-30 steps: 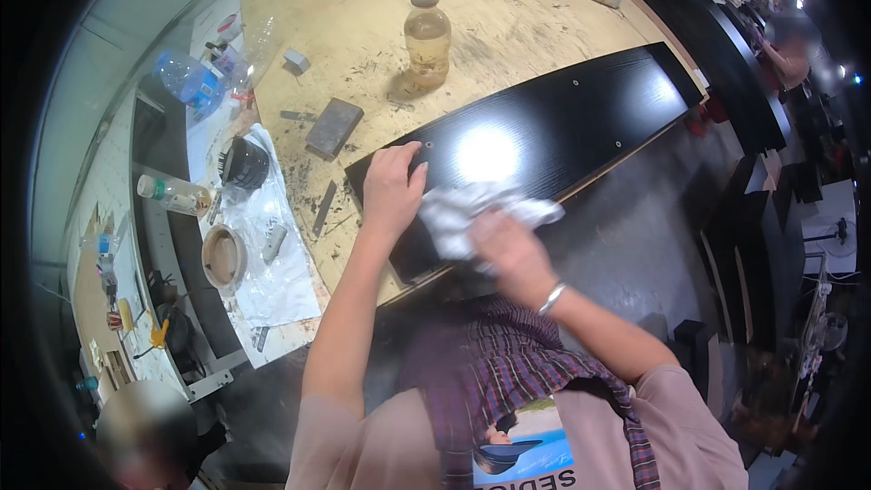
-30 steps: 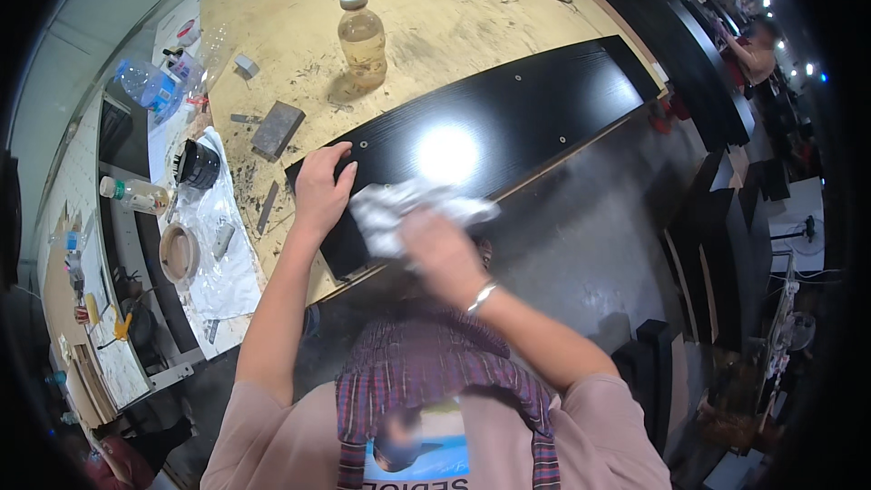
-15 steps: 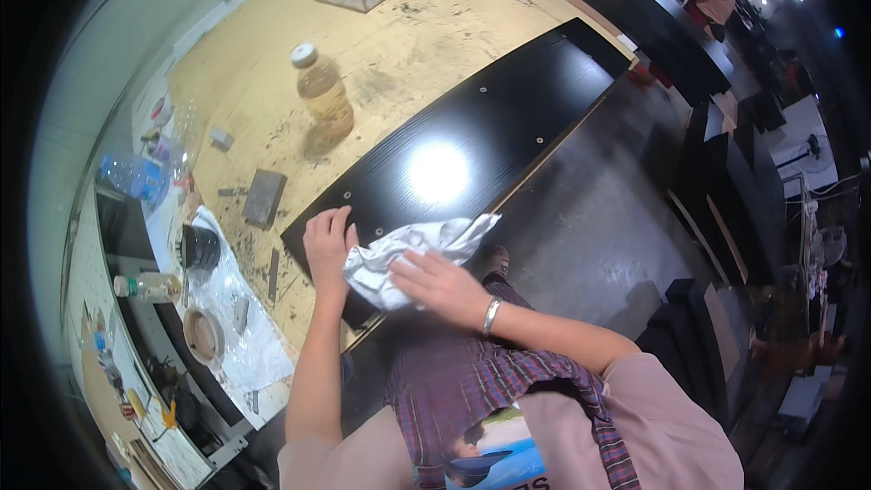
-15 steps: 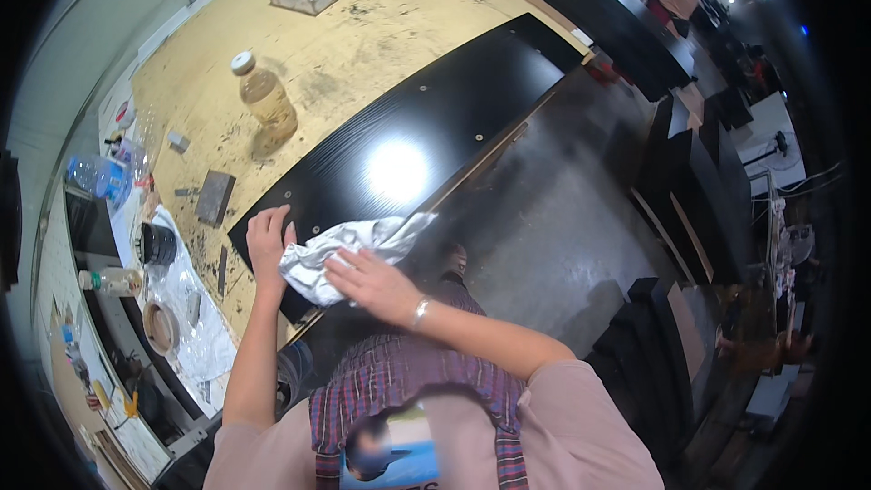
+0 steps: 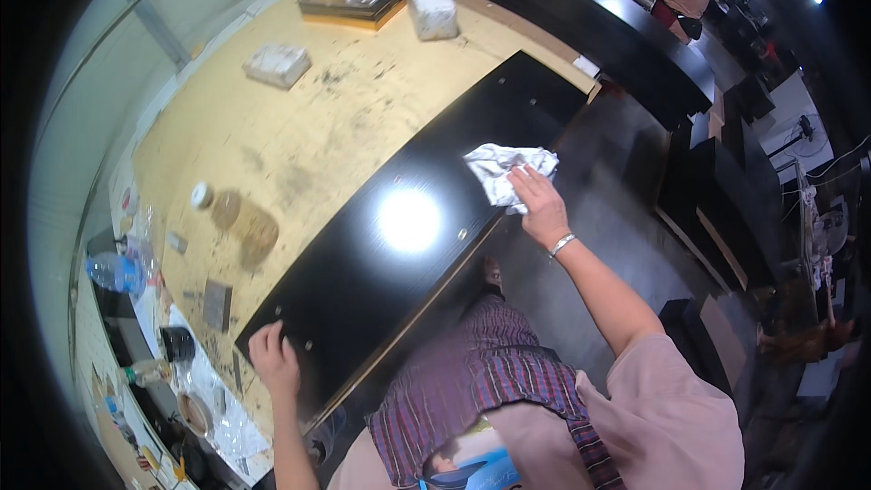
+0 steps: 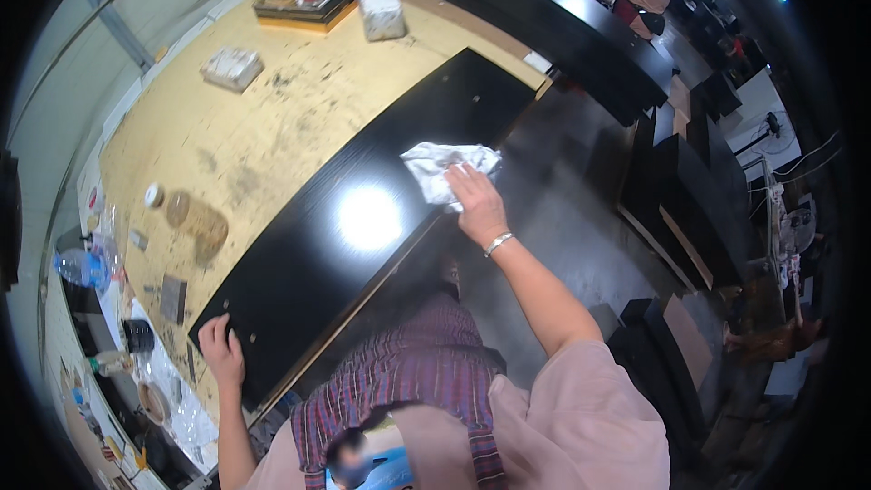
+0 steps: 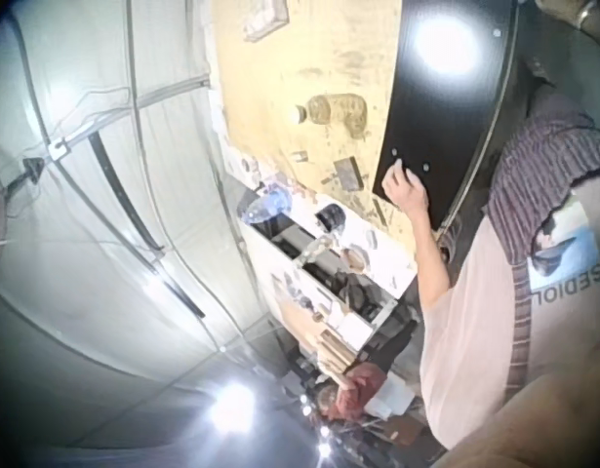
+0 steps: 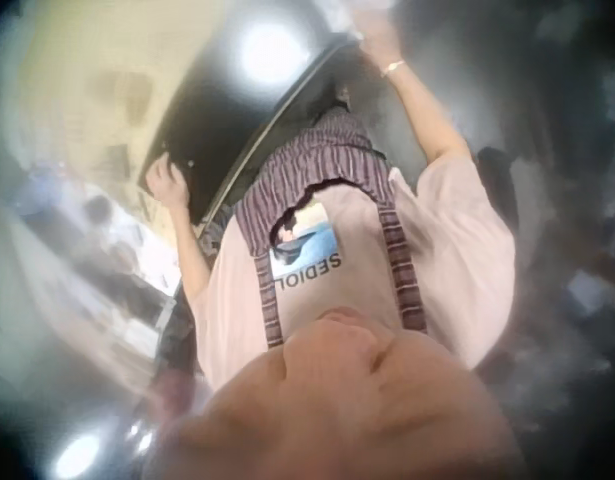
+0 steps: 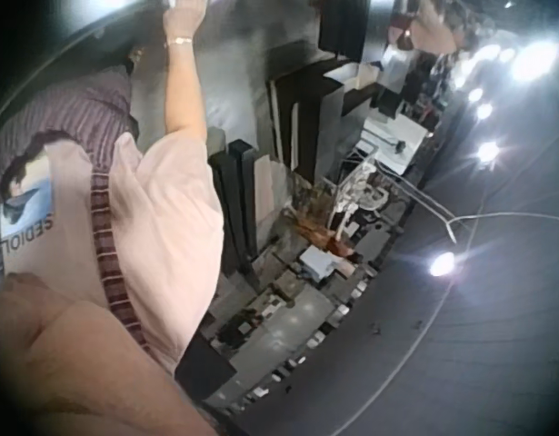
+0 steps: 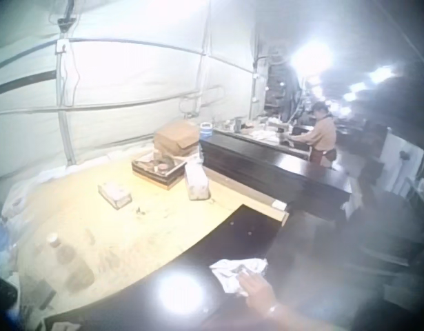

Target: The person wipes a long black wooden board with a white cloth, then uses a small sanding block to rub the surface, and continues wiping the board with the cloth. The person repeats this cycle of sanding and wiping across the board's surface.

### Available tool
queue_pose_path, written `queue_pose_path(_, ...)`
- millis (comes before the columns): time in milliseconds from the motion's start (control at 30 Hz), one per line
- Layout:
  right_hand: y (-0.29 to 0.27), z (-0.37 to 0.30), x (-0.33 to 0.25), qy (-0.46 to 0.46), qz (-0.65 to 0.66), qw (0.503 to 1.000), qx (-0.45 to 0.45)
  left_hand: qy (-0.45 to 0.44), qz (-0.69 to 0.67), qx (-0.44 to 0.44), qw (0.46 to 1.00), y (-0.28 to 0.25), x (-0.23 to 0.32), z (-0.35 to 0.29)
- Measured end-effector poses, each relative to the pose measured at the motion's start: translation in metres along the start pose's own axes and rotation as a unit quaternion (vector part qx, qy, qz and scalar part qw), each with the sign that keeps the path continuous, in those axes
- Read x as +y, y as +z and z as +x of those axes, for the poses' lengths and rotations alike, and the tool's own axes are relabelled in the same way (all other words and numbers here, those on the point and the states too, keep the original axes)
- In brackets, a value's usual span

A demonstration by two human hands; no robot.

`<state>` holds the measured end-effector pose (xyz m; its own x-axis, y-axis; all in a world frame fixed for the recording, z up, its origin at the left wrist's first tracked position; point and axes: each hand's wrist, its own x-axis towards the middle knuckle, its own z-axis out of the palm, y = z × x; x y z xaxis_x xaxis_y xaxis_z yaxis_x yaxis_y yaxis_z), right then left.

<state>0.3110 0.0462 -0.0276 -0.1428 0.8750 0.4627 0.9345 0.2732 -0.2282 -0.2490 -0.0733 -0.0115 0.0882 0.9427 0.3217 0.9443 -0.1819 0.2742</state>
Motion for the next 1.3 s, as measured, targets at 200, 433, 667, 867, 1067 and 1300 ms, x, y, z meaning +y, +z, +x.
queue_pose_path(200, -0.008, 0.060, 0.190, 0.064, -0.067, 0.996, 0.017, -0.132, 0.061, 0.001, 0.989, 0.015, 0.024, -0.003)
queue_pose_path(433, -0.036, 0.136, 0.321, 0.298, -0.052, 0.947, 0.107, -0.227, 0.046, 0.008, 0.973, 0.051, 0.087, 0.046)
queue_pose_path(667, -0.049, 0.152, 0.168, -0.070, 0.358, 0.925, -0.110, -0.014, -0.161, -0.055, 0.985, 0.128, 0.322, 0.256)
queue_pose_path(867, -0.024, 0.101, 0.127, -0.119, 0.357, 0.919, -0.121, 0.153, 0.015, -0.215, 0.964, 0.208, 0.408, 0.326)
queue_pose_path(1067, -0.008, 0.078, 0.100, -0.255, 0.354, 0.882, -0.180, -0.003, -0.056, -0.057, 0.997, 0.231, 0.356, 0.333)
queue_pose_path(1300, 0.021, 0.077, 0.091, -0.337, 0.255, 0.886, -0.191, -0.009, -0.039, -0.033, 0.999, 0.208, 0.328, 0.300)
